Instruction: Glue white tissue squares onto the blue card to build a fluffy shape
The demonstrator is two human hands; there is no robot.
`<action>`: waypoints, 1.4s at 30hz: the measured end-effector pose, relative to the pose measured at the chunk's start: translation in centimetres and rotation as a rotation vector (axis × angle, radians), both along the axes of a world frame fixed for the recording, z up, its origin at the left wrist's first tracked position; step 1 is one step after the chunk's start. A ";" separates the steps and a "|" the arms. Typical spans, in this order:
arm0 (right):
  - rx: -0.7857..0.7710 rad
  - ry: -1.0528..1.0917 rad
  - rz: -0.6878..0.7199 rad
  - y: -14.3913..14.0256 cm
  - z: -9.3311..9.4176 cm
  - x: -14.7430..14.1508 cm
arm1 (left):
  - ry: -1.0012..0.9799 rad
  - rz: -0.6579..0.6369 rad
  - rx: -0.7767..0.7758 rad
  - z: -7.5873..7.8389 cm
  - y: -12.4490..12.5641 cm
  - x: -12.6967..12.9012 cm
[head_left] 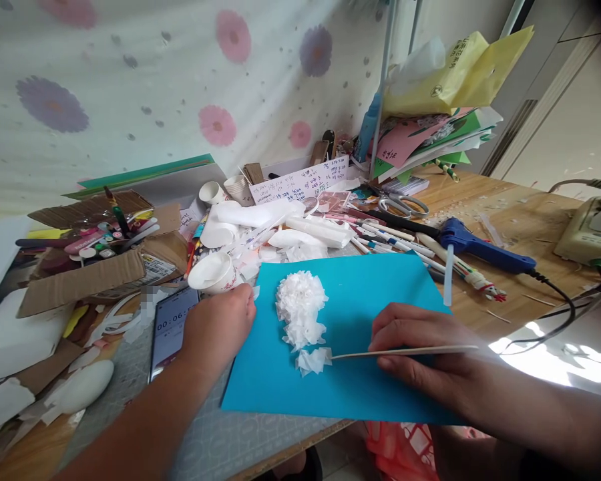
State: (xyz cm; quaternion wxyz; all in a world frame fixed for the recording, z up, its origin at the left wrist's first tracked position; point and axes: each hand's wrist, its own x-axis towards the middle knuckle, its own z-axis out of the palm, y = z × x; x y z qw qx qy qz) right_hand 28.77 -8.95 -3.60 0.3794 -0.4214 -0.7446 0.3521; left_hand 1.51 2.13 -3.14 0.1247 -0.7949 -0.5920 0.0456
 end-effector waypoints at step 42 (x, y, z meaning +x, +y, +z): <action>0.154 -0.033 -0.167 1.1 1.1 -0.6 | -0.485 -0.839 -0.010 -0.7 -3.7 2.6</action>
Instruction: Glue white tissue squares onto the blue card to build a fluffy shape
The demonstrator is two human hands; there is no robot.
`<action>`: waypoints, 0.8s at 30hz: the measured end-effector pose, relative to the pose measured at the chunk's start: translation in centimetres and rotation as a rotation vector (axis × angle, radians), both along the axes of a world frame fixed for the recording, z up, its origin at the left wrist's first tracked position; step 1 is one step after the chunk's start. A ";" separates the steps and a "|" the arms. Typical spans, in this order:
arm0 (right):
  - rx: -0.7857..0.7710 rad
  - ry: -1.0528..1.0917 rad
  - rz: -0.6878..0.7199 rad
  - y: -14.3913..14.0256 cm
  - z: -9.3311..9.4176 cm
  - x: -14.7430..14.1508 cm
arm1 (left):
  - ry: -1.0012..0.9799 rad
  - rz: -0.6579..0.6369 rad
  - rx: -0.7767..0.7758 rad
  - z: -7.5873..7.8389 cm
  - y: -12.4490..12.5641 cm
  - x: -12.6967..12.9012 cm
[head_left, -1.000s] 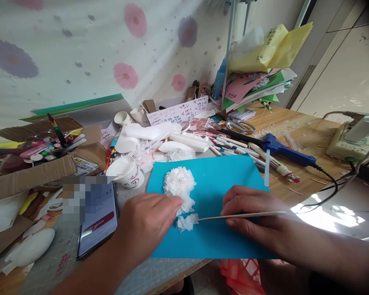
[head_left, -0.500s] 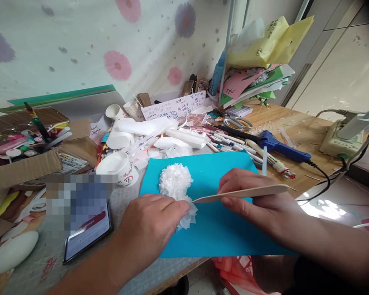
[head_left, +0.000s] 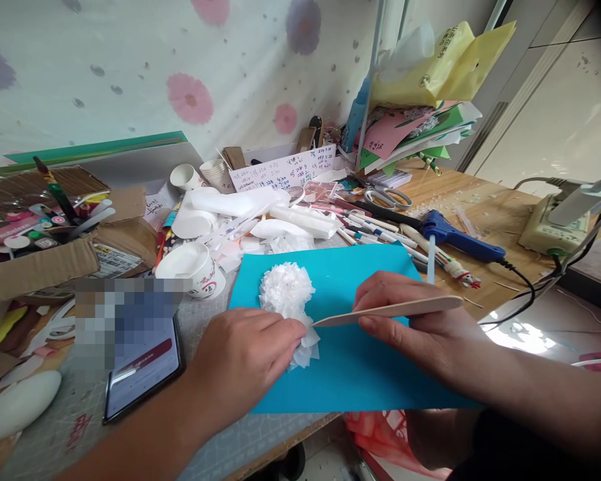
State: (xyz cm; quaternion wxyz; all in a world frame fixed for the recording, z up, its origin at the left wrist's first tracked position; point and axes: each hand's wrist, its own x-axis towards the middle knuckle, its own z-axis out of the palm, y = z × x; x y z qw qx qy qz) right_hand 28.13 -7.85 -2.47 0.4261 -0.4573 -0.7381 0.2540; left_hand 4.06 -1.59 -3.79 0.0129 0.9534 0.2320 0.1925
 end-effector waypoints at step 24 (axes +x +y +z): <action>-0.230 0.047 -0.050 0.3 -1.2 -0.4 | -0.196 0.224 -0.167 1.4 -0.1 -0.5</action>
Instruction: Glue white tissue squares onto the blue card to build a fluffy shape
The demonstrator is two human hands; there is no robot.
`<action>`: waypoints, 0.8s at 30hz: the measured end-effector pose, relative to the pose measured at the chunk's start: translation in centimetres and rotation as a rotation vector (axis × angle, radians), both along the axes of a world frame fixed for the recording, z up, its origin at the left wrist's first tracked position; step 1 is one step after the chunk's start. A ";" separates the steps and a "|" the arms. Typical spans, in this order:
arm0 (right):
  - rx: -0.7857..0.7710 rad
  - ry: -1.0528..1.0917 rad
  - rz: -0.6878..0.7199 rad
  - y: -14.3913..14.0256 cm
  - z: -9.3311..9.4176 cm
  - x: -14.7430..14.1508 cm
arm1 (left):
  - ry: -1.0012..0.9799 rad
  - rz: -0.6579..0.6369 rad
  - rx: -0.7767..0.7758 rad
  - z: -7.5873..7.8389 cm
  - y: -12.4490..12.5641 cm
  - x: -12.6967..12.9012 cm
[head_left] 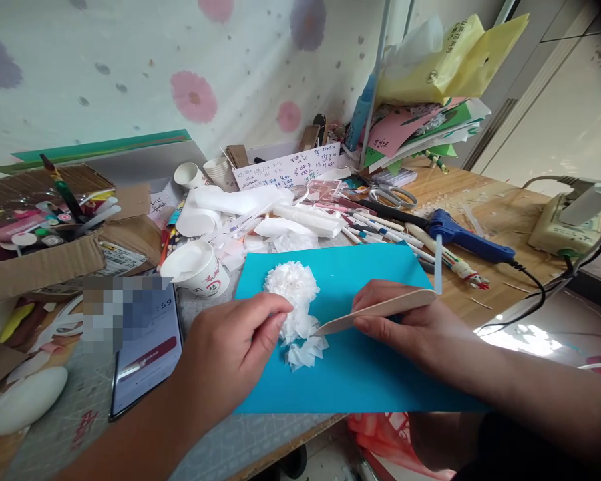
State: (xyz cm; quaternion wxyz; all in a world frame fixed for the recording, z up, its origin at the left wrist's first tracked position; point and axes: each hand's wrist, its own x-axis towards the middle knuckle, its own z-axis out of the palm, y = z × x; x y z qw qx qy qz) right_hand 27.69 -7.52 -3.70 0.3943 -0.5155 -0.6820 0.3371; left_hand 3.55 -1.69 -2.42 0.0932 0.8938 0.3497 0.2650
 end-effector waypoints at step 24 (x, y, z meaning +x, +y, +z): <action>-0.203 0.043 -0.107 0.4 0.1 0.3 | 0.071 -0.228 0.046 -1.2 -0.1 0.0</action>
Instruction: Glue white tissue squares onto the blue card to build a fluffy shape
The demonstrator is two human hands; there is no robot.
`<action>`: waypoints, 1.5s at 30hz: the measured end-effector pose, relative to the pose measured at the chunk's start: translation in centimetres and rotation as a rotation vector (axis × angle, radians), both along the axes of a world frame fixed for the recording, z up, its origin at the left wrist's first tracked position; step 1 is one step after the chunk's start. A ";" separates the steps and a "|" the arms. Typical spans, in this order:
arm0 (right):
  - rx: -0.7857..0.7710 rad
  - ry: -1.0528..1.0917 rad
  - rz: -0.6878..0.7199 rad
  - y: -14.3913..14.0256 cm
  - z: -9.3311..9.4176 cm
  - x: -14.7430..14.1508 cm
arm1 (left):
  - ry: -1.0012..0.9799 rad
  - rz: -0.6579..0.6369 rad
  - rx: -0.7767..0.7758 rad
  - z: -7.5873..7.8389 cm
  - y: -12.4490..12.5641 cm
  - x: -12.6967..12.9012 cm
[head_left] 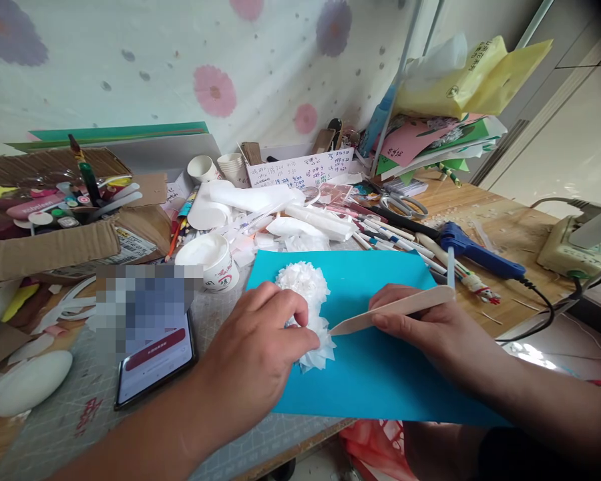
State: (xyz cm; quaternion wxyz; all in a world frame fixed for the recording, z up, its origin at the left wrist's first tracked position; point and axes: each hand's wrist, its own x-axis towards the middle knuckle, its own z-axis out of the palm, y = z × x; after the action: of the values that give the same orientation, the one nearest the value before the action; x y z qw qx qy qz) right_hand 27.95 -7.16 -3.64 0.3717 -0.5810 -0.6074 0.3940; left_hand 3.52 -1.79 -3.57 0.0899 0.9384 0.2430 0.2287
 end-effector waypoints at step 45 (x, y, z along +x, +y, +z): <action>0.204 0.018 0.225 -0.2 0.7 -0.6 | -0.163 0.065 -0.109 0.4 0.8 -0.5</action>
State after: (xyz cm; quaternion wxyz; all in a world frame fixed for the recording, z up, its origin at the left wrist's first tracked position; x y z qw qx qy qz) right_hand 27.31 -7.34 -2.96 0.3878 -0.4651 -0.7021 0.3746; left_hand 3.00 -1.01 -3.17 0.1528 0.9020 0.2774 0.2936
